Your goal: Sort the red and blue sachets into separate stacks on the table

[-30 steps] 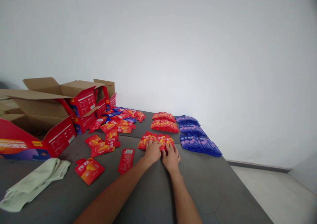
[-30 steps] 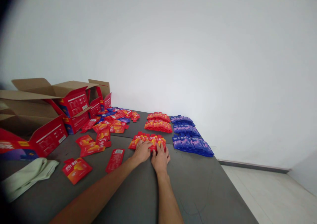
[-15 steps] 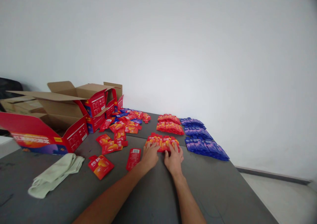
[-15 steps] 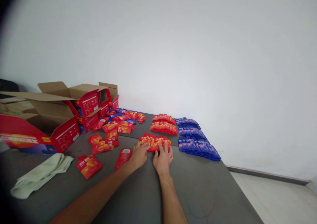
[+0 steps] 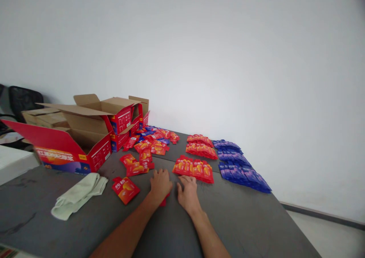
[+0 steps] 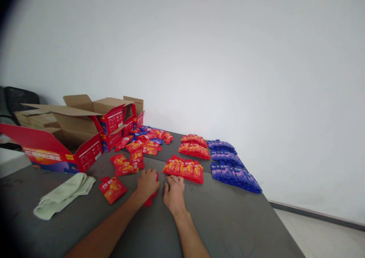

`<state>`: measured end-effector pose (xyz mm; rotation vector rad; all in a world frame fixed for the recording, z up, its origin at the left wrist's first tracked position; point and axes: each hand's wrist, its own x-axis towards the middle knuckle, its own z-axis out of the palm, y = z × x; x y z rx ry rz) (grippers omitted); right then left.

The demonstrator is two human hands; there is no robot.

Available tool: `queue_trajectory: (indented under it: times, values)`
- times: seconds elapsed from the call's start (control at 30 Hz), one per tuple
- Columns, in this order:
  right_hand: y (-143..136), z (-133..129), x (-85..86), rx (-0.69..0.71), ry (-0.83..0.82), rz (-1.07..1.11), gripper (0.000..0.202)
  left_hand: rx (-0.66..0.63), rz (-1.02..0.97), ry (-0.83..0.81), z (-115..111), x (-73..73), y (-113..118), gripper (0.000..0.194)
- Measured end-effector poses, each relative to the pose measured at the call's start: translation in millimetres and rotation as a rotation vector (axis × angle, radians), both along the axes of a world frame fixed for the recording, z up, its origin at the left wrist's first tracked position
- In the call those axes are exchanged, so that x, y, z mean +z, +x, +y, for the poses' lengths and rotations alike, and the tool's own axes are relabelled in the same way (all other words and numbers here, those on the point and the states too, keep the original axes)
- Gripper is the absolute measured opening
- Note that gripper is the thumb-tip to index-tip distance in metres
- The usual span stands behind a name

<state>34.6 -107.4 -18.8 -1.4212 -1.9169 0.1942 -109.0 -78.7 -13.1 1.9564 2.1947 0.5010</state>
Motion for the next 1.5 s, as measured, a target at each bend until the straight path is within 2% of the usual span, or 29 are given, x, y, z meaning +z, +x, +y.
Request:
queue_trajectory:
  times: [0.2, 0.4, 0.47, 0.57, 0.63, 0.7, 0.8, 0.93, 1.1, 1.23, 1.4, 1.5]
  values:
    - [2, -2, 3.0, 0.054, -0.003, 0.069, 0.033, -0.063, -0.178, 0.038, 8, 10.4, 3, 0.026]
    - [1, -3, 7.7, 0.127, -0.031, 0.205, 0.032, -0.141, -0.542, 0.041, 12, 12.5, -2, 0.017]
    - [2, 0, 7.1, 0.081, -0.060, 0.310, 0.034, -0.132, -0.757, 0.022, 14, 10.8, -3, 0.015]
    - [5, 4, 6.6, 0.012, -0.195, 0.585, 0.043, -0.092, -1.117, -0.020, 14, 9.6, -3, 0.014]
    - [7, 5, 7.4, 0.048, -0.309, 0.780, 0.046, -0.087, -1.287, -0.051, 12, 10.9, -1, 0.017]
    - [10, 4, 8.5, 0.101, -0.381, 0.886, 0.045, -0.088, -1.378, -0.093, 8, 13.9, 1, 0.021]
    - [14, 2, 9.2, 0.101, -0.408, 0.878, 0.044, -0.149, -1.392, -0.157, 3, 18.1, 3, 0.026]
    - [12, 0, 10.8, 0.079, -0.425, 0.852, 0.042, -0.246, -1.208, -0.076, 4, 16.0, 2, 0.028]
    - [11, -6, 20.1, 0.148, -0.483, 0.944, 0.043, -0.089, -1.224, 0.075, 12, 9.1, -1, 0.022]
    - [19, -5, 22.4, 0.192, -0.544, 0.978, 0.041, 0.013, -1.297, 0.139, 16, 11.3, -7, 0.023]
    - [30, 3, 15.1, 0.055, -0.453, 0.978, 0.038, -0.003, -1.336, 0.038, 14, 17.2, -13, 0.017]
    - [31, 7, 11.4, 0.030, -0.401, 0.985, 0.037, -0.164, -1.302, -0.128, 10, 16.7, -11, 0.014]
